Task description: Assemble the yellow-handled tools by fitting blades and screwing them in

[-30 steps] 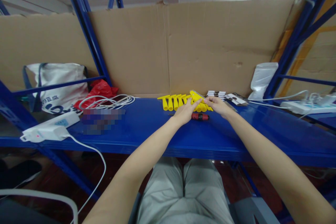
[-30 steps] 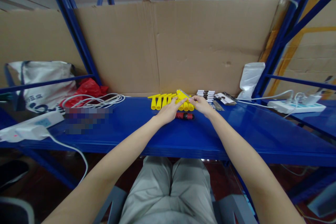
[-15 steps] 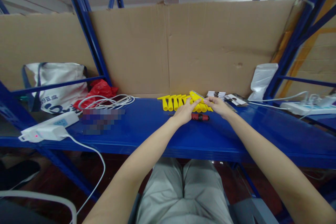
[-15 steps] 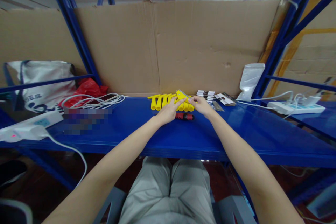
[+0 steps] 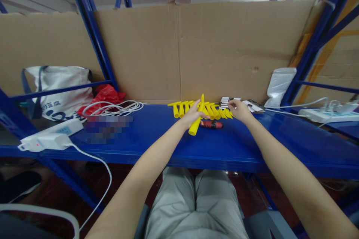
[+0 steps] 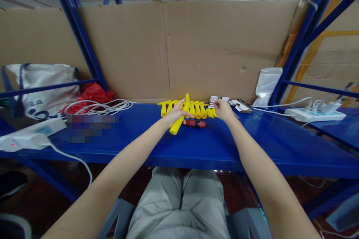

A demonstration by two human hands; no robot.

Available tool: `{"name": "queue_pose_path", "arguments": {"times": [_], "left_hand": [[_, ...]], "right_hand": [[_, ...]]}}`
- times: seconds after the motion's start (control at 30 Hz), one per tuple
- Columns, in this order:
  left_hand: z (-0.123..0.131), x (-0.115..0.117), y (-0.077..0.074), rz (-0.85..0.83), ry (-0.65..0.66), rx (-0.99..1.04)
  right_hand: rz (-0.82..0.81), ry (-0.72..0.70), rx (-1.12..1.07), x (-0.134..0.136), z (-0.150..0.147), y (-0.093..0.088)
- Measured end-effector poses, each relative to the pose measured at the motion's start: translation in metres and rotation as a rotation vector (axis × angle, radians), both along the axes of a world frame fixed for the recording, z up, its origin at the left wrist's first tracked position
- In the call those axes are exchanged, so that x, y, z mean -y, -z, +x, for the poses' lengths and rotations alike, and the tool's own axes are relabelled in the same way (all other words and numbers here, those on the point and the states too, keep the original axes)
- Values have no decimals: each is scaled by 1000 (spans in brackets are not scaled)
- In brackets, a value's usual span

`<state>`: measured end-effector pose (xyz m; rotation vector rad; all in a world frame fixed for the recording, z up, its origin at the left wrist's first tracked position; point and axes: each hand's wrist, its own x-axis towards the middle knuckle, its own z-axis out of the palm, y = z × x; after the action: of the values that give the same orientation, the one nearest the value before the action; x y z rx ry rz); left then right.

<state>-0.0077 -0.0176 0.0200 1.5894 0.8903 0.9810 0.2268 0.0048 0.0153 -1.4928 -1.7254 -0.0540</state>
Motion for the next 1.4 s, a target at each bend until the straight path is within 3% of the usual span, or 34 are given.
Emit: {"name": "queue_pose_path", "arguments": {"times": [0.1,0.2,0.4,0.73,0.87,1.07,1.4], "left_hand": [[-3,0,-7,-142,27,130],[-5,1,-10,-212,69,171],[-4,1,-6,-260,184,140],[-3,2,-7,-290,214,158],[-2,6,-9,-307,186,151],[-1,8,-10,-338,164,130],[-1,3,-4,-372,225,193]], "right_hand": [[-84,241,125,-1,23,0],[-229,364,202,-1,42,2],[-391,350,349,-6,58,12],[-395,328,385,-14,62,19],[-380,316,423,-12,58,20],[-422,406,447,-5,39,17],[-516,457,433,-1,29,12]]}}
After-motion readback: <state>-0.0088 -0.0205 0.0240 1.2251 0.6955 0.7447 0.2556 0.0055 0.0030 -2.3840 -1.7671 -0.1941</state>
